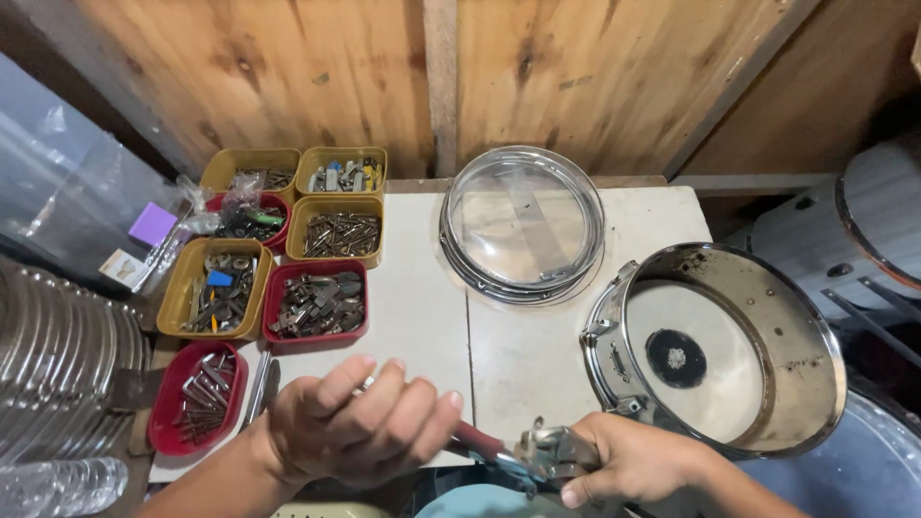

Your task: Repairing drum hardware components using various pliers at a workbench

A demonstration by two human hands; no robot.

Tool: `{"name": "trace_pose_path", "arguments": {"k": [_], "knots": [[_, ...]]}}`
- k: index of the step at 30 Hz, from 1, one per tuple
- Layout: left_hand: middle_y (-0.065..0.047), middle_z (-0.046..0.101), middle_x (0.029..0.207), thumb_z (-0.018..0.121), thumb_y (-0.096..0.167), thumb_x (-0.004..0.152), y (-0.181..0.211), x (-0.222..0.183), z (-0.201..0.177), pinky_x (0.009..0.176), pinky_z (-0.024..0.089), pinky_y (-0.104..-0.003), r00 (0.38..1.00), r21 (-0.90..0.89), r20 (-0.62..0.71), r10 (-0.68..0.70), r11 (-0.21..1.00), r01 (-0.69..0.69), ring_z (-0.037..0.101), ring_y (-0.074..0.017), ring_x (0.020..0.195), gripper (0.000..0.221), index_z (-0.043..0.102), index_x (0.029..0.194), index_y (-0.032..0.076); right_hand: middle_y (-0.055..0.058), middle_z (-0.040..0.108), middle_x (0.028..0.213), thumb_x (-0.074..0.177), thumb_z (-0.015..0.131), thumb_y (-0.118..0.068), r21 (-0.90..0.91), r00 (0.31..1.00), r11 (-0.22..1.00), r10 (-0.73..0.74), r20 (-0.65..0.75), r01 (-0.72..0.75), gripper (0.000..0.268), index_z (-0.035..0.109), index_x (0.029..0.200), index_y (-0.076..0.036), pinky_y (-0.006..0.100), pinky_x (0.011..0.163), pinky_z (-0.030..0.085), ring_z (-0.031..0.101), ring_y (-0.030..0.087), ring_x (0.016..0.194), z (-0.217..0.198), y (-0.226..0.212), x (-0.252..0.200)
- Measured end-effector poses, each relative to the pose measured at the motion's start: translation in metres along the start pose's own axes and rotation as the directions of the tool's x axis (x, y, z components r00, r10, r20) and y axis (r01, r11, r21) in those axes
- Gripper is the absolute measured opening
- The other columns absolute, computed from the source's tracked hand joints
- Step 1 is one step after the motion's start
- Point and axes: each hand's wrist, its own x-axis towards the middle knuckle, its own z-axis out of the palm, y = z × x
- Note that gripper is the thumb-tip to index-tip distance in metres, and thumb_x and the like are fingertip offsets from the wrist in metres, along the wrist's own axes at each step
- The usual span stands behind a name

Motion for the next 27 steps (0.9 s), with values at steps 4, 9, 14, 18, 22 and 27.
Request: {"name": "trace_pose_path", "arguments": {"k": [4, 9, 14, 18, 22, 27], "knots": [[0.008, 0.059, 0.101, 0.055, 0.051, 0.117, -0.01, 0.03, -0.019, 0.082, 0.044, -0.025, 0.997, 0.024, -0.035, 0.071, 0.997, -0.07, 0.055, -0.0091, 0.087, 0.032, 0.063, 0.115, 0.02, -0.008, 0.045, 0.064, 0.091, 0.089, -0.03, -0.024, 0.994, 0.999, -0.037, -0.101, 0.035, 0.044, 0.057, 0.067, -0.011, 0.027, 0.052, 0.029, 0.038, 0.006, 0.06, 0.013, -0.013, -0.003], [0.012, 0.054, 0.103, 0.051, 0.068, 0.123, -0.011, 0.034, -0.03, 0.086, 0.041, -0.022, 0.994, 0.118, -0.007, 0.106, 0.988, -0.105, 0.053, -0.0046, 0.092, 0.044, 0.057, 0.12, 0.024, -0.003, 0.048, 0.055, 0.077, 0.07, -0.002, -0.24, 0.937, 0.969, -0.129, -0.323, 0.051, 0.024, 0.054, 0.06, -0.008, 0.031, 0.05, 0.035, 0.045, 0.009, 0.054, 0.025, -0.02, -0.007], [0.013, 0.055, 0.103, 0.049, 0.06, 0.126, -0.006, 0.031, -0.035, 0.087, 0.039, -0.021, 0.987, 0.13, 0.02, 0.157, 0.979, -0.159, 0.052, -0.0047, 0.091, 0.037, 0.057, 0.124, 0.023, -0.002, 0.054, 0.055, 0.073, 0.062, 0.002, -0.347, 0.854, 0.913, -0.348, -0.387, 0.215, 0.016, 0.058, 0.063, -0.01, 0.029, 0.047, 0.041, 0.05, 0.011, 0.051, 0.031, 0.005, -0.001], [0.012, 0.052, 0.101, 0.049, 0.05, 0.122, -0.005, 0.028, -0.035, 0.088, 0.037, -0.023, 0.984, 0.159, 0.036, 0.172, 0.971, -0.176, 0.05, -0.0063, 0.09, 0.029, 0.057, 0.123, 0.022, -0.001, 0.062, 0.056, 0.066, 0.061, -0.005, -0.569, 0.694, 0.794, -0.535, -0.482, 0.217, 0.008, 0.063, 0.069, -0.012, 0.033, 0.042, 0.042, 0.056, 0.016, 0.044, 0.033, 0.031, 0.009], [0.01, 0.053, 0.101, 0.048, 0.051, 0.121, -0.005, 0.026, -0.035, 0.087, 0.039, -0.024, 0.98, 0.182, 0.063, 0.191, 0.963, -0.199, 0.051, -0.0071, 0.086, 0.033, 0.057, 0.124, 0.019, 0.0, 0.069, 0.064, 0.063, 0.06, -0.009, -0.63, 0.594, 0.772, -0.545, -0.592, 0.081, 0.015, 0.065, 0.076, -0.014, 0.034, 0.046, 0.046, 0.063, 0.02, 0.051, 0.035, 0.048, 0.015], [0.01, 0.054, 0.1, 0.054, 0.064, 0.123, -0.002, 0.025, -0.033, 0.085, 0.037, -0.025, 0.989, 0.243, 0.063, 0.131, 0.96, -0.142, 0.052, -0.0077, 0.084, 0.042, 0.059, 0.121, 0.021, 0.003, 0.062, 0.069, 0.07, 0.06, -0.005, -0.765, 0.409, 0.643, -0.705, -0.579, 0.024, 0.016, 0.064, 0.085, -0.008, 0.034, 0.054, 0.047, 0.06, 0.02, 0.056, 0.042, 0.03, 0.016]]}}
